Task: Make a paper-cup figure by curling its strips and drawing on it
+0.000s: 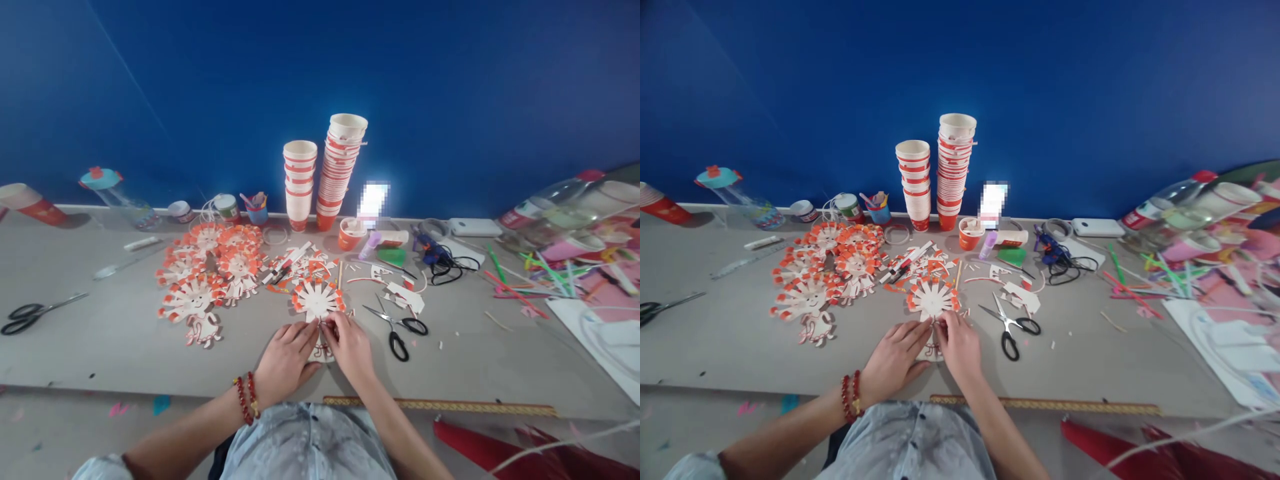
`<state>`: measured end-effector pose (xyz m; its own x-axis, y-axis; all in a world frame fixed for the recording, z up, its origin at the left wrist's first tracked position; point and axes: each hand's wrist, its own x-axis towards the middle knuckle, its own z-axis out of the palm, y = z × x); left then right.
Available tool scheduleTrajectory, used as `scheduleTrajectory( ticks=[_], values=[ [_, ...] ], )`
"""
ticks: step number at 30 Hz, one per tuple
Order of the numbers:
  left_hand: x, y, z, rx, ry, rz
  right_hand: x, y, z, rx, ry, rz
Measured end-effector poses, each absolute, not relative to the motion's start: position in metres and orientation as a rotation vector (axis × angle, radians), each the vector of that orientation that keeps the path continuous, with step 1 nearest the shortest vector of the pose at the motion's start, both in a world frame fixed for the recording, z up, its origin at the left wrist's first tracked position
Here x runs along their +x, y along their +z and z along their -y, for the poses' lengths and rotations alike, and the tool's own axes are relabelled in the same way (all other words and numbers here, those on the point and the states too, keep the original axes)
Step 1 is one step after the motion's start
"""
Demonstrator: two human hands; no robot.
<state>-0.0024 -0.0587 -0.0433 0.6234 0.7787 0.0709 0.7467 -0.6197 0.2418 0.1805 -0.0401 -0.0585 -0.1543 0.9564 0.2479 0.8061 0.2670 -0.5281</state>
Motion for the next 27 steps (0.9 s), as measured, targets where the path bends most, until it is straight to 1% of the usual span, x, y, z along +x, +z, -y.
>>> scheduleTrajectory(
  ticks=[27],
  values=[
    [-0.0023,-0.04,0.0539,2.675,0.263,-1.258,0.1806,-0.0516,0.0386,-1.574,0.471,2.0]
  ],
)
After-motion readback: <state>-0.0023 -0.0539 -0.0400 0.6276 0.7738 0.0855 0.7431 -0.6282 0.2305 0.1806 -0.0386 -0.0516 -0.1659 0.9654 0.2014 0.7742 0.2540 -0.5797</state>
